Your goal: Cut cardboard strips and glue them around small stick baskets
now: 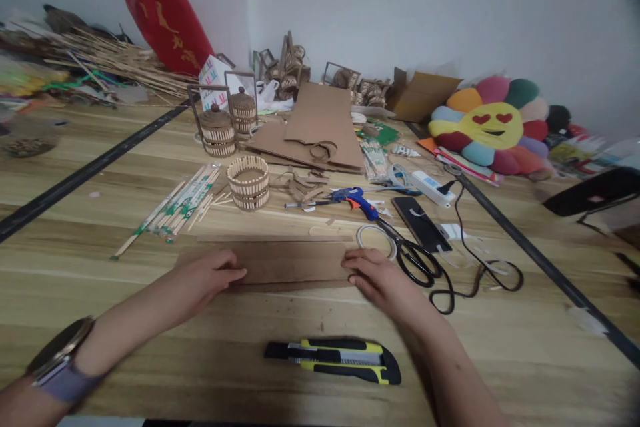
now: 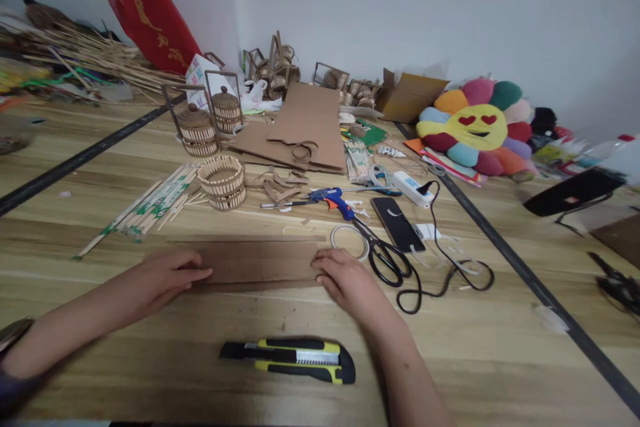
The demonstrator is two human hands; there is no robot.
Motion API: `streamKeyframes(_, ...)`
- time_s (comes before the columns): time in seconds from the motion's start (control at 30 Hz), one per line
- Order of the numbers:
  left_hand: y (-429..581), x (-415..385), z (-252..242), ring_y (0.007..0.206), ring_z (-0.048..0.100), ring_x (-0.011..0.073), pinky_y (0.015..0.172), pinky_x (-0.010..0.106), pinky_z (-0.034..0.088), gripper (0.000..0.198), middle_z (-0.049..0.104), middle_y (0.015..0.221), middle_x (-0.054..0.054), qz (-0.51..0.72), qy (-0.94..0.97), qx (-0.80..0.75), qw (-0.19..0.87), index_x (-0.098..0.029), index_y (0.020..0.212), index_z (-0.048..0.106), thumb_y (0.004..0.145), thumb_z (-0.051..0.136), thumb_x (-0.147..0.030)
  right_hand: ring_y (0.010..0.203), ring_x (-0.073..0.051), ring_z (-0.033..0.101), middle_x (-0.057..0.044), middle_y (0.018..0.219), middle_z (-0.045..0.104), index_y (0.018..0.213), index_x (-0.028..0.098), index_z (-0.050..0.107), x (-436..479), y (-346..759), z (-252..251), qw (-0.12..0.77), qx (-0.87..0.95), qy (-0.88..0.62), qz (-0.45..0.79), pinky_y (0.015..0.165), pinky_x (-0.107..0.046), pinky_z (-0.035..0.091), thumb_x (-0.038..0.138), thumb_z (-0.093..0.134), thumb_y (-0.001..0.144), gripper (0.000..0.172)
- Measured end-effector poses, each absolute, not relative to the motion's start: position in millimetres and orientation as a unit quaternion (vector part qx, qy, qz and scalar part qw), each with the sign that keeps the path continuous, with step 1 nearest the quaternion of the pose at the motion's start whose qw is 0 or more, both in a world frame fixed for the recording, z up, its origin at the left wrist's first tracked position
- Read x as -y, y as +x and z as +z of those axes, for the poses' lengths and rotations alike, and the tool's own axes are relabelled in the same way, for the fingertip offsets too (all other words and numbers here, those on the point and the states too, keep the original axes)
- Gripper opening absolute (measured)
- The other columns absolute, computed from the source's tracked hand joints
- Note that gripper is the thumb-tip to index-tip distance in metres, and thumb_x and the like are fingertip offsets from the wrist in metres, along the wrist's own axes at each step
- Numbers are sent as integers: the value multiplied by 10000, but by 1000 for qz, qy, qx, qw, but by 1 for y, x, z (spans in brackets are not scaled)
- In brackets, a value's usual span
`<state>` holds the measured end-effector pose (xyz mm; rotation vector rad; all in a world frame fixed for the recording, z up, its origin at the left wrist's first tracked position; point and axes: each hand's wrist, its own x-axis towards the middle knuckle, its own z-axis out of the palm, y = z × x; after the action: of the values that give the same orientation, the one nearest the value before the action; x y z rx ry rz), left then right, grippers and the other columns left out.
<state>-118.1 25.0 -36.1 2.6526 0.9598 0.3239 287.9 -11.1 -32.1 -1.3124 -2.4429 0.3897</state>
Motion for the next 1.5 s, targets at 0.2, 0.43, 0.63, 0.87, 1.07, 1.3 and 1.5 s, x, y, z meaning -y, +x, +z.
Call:
streamKeyframes(0.2, -58, -44, -7, 759, 566, 174, 670, 258, 415, 417, 607, 946, 26, -12, 942, -288, 173, -304, 1216, 716, 965, 465, -87, 1121, -275, 648, -152, 1187, 704, 1139, 175, 695, 11, 288, -33, 169, 859, -462, 140, 958, -438, 539, 169, 526, 974, 236)
streamKeyframes(0.43, -22, -58, 11, 964, 624, 211, 822, 279, 459, 346, 609, 1144, 53, -2, 947, -234, 220, -246, 1174, 718, 877, 656, -81, 1122, -259, 652, -142, 1190, 708, 1137, 194, 702, 12, 287, -30, 171, 853, -469, 152, 971, -421, 536, 168, 544, 963, 237)
streamKeyframes(0.63, -23, -53, 9, 985, 638, 219, 852, 292, 478, 348, 620, 1151, 52, 1, 946, -244, 215, -236, 1169, 719, 848, 739, -100, 1190, -275, 631, -148, 1242, 701, 1129, 195, 695, 13, 286, -30, 176, 853, -470, 142, 996, -450, 524, 180, 563, 965, 211)
streamKeyframes(0.87, -21, -50, 6, 990, 622, 231, 852, 315, 485, 371, 615, 1118, 64, -6, 955, -244, 166, -233, 1193, 712, 849, 756, -102, 1149, -260, 654, -145, 1191, 722, 1110, 189, 689, 12, 285, -30, 190, 857, -454, 150, 972, -433, 545, 179, 575, 975, 177)
streamKeyframes(1.07, -20, -48, 4, 981, 607, 233, 855, 319, 484, 362, 611, 1108, 69, -1, 960, -239, 145, -223, 1180, 700, 847, 750, -91, 1136, -265, 668, -150, 1185, 726, 1119, 178, 686, 12, 285, -33, 187, 861, -451, 143, 958, -438, 558, 166, 562, 979, 187)
streamKeyframes(1.3, -20, -47, 4, 992, 595, 230, 867, 315, 476, 365, 605, 1119, 67, -12, 962, -238, 138, -233, 1195, 684, 862, 731, -93, 1134, -265, 672, -148, 1189, 728, 1115, 177, 690, 12, 285, -32, 182, 861, -454, 137, 961, -437, 560, 165, 560, 979, 188)
streamKeyframes(1.5, -20, -46, 7, 1004, 593, 231, 881, 320, 472, 350, 597, 1134, 71, -9, 960, -238, 145, -227, 1175, 683, 865, 712, -69, 1128, -253, 674, -136, 1184, 730, 1112, 191, 690, 12, 284, -31, 181, 857, -462, 141, 963, -428, 557, 162, 558, 976, 191)
